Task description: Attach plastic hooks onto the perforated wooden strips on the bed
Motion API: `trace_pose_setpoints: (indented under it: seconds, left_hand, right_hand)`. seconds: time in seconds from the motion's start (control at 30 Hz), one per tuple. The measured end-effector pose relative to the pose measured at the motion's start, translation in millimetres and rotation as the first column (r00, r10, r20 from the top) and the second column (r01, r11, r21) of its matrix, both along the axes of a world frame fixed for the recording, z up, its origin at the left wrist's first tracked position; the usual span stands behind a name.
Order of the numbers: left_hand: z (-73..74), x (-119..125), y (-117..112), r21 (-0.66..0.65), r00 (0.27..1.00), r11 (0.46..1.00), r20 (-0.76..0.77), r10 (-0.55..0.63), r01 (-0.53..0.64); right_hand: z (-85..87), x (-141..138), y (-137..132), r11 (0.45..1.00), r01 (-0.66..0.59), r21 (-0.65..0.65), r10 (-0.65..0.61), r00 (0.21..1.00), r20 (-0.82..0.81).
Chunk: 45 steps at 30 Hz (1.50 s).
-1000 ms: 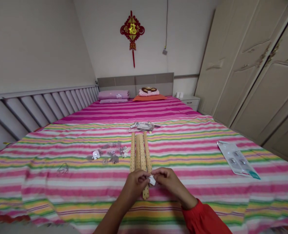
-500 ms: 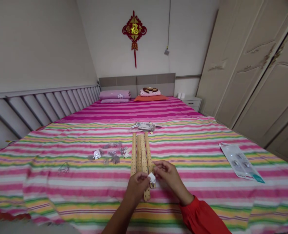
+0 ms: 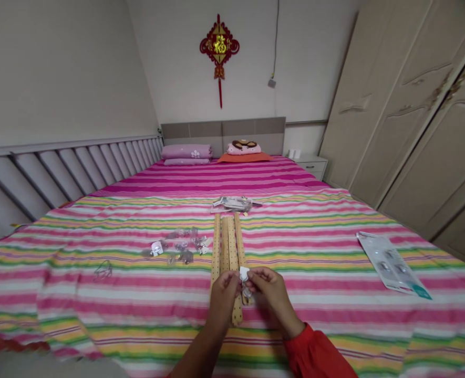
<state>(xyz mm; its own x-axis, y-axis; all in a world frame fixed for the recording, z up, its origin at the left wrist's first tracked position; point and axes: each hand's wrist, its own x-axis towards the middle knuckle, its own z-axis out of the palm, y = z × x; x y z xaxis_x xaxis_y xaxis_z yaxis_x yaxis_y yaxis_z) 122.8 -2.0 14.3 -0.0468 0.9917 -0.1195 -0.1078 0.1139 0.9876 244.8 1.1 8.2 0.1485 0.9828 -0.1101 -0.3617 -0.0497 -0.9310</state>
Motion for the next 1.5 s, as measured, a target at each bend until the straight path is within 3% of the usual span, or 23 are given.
trace_pose_setpoints:
  seconds: [0.1,0.23,0.43,0.57,0.97,1.27,1.5]
  left_hand:
    - [2.8,-7,14,0.051,0.996,0.997,-0.075,-0.048,0.052]
    - [3.6,-9,38,0.018,0.990,0.996,-0.111,-0.081,0.083]
    - [-13.9,-1,62,0.006,0.928,0.991,-0.352,-0.120,0.130]
    - [-20.6,1,67,0.003,0.882,0.992,-0.458,-0.110,0.125]
    - [-16.8,2,77,-0.082,0.685,0.991,-0.717,-0.133,0.107]
    - [-20.5,2,81,-0.060,0.623,0.989,-0.771,-0.132,0.134]
    - [-22.3,1,80,-0.050,0.618,0.981,-0.770,-0.155,0.185]
  right_hand:
    - [-1.9,6,11,0.999,-0.040,-0.025,0.040,0.999,-0.009]
    - [-10.0,10,26,0.993,-0.090,-0.070,0.090,0.996,-0.005]
    - [-24.9,14,44,0.992,-0.069,-0.109,0.072,0.997,0.031]
    - [-32.8,13,49,0.988,-0.053,-0.144,0.063,0.996,0.061]
    - [-42.3,8,58,0.981,-0.016,-0.195,0.044,0.989,0.139]
    - [-46.9,6,60,0.980,0.002,-0.198,0.027,0.989,0.147]
    - [-54.4,5,61,0.984,0.012,-0.180,0.014,0.990,0.141]
